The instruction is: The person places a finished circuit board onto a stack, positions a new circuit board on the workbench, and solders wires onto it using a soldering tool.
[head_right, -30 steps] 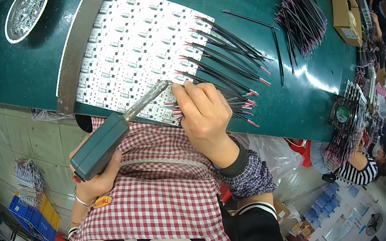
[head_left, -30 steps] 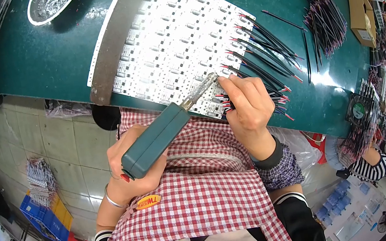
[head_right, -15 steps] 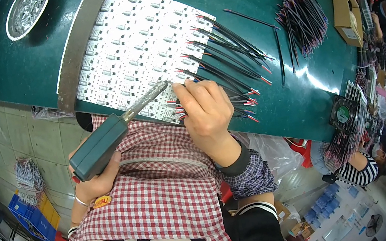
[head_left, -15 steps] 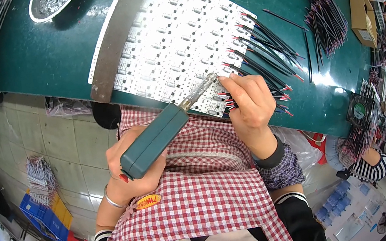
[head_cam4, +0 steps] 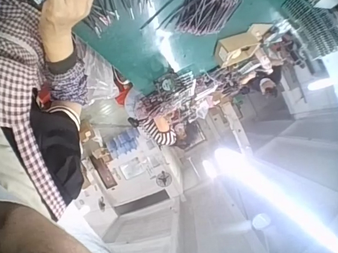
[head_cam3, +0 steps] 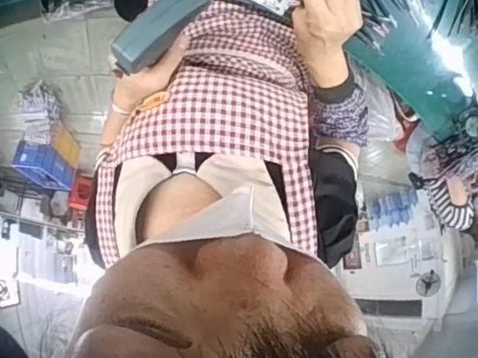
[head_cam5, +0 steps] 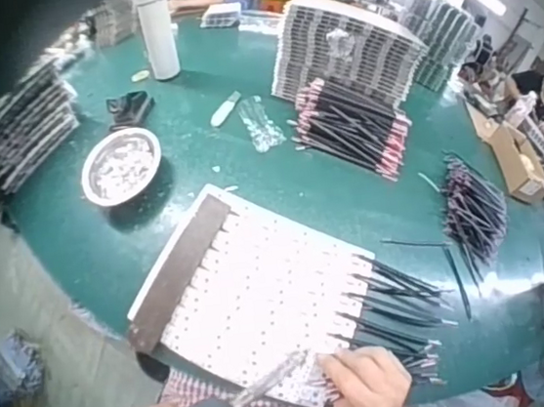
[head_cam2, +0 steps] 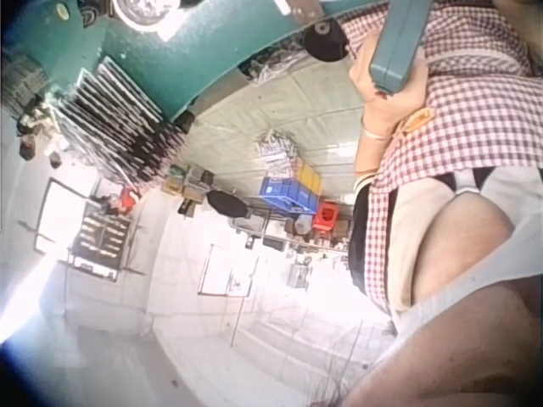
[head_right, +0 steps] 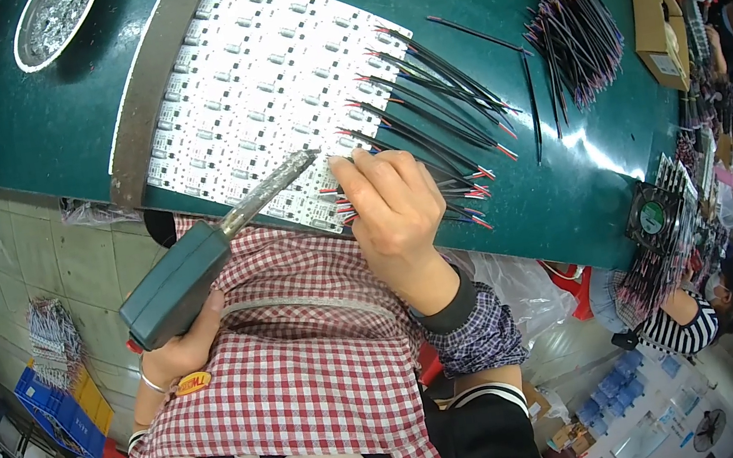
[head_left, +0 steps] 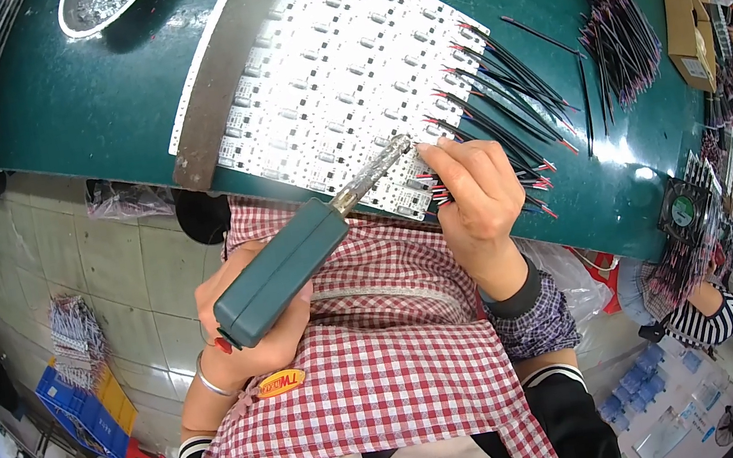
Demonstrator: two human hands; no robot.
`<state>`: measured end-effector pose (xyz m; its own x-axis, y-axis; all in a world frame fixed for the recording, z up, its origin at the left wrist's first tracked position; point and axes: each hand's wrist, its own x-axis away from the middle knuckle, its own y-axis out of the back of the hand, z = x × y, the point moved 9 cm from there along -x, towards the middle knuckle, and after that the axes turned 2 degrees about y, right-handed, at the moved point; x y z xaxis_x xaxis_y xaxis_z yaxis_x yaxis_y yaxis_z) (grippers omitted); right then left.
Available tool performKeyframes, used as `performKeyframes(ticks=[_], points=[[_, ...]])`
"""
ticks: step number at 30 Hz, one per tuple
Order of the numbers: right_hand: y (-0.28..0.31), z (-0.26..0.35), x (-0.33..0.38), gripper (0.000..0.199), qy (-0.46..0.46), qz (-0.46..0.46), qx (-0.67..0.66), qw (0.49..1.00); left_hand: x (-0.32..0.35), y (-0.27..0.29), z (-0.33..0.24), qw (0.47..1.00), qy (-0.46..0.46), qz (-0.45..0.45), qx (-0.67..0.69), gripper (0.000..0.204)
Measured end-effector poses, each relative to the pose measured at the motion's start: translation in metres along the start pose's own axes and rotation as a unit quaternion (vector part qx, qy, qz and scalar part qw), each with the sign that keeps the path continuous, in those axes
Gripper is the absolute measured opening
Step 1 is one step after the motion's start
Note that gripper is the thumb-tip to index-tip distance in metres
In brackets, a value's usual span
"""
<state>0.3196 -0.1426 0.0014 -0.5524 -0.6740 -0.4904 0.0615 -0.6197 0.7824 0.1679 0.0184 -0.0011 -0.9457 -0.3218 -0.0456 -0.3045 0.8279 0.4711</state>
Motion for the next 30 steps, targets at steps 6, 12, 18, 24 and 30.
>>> performKeyframes(ticks=[6,12,18,24,30], points=[[0.0,-0.003,0.0,0.047,0.004,-0.002,-0.013,1.0,-0.005,-0.002,-0.008,0.999,-0.031,0.0,-0.016,0.02],[0.001,-0.002,-0.001,0.047,0.016,0.001,-0.013,1.0,-0.005,-0.003,-0.001,0.999,0.032,0.023,0.027,0.019],[0.001,-0.003,-0.002,0.044,0.012,0.0,-0.02,1.0,0.006,0.006,0.003,1.0,0.018,-0.011,0.022,0.021],[0.016,0.003,0.007,0.052,0.0,-0.053,-0.04,0.998,0.024,0.007,0.017,0.999,0.027,-0.025,0.019,0.021],[-0.011,-0.006,0.009,0.073,-0.057,0.045,-0.015,0.997,0.03,0.001,-0.004,0.983,-0.098,-0.021,-0.152,0.012]])
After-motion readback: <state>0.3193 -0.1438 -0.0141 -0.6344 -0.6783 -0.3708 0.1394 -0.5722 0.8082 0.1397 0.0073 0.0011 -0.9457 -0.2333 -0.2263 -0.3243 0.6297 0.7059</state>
